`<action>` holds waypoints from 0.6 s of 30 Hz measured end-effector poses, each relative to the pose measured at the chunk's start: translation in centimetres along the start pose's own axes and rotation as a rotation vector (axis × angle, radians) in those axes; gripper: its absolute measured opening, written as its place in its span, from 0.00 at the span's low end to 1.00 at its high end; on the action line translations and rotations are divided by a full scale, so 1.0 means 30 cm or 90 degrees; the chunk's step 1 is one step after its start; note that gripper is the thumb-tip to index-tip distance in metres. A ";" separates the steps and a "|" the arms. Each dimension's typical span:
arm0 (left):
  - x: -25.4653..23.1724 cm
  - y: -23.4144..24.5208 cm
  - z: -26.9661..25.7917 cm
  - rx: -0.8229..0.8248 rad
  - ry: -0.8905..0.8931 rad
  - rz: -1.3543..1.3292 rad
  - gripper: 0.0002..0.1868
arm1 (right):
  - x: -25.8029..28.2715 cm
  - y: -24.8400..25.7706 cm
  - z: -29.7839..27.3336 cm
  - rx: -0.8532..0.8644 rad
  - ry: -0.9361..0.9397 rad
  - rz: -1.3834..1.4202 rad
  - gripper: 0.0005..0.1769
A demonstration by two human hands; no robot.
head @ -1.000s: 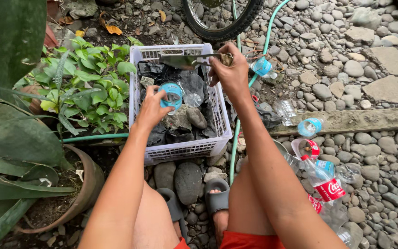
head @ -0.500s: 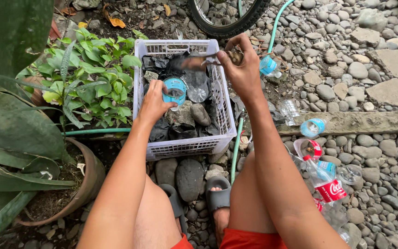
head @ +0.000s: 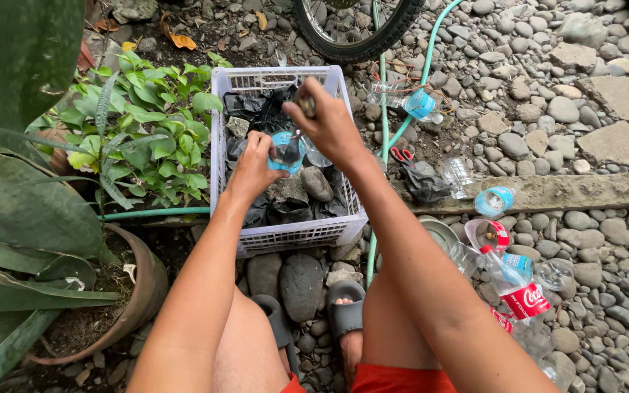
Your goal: The person cuts several plastic bottles with a knife, removes labels, and handles rocks and black plastic bags inside a white crate while sitting in a garden.
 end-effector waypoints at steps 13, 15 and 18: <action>0.014 0.000 0.004 -0.005 -0.012 -0.006 0.28 | -0.006 -0.071 -0.005 0.065 0.049 -0.035 0.18; 0.015 -0.001 0.009 -0.010 -0.007 -0.007 0.29 | -0.008 -0.073 0.006 0.068 0.036 -0.028 0.18; 0.011 0.004 0.003 -0.009 -0.003 -0.010 0.28 | -0.015 -0.061 0.013 0.062 0.017 -0.048 0.20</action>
Point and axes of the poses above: each hand's wrist, its own z-axis towards the middle knuckle, its own y-axis out of the back of the hand, x = y × z, the point moved 5 cm from there along z, towards the middle knuckle, and after that the axes turned 4 degrees about -x, right-handed, at the moved point
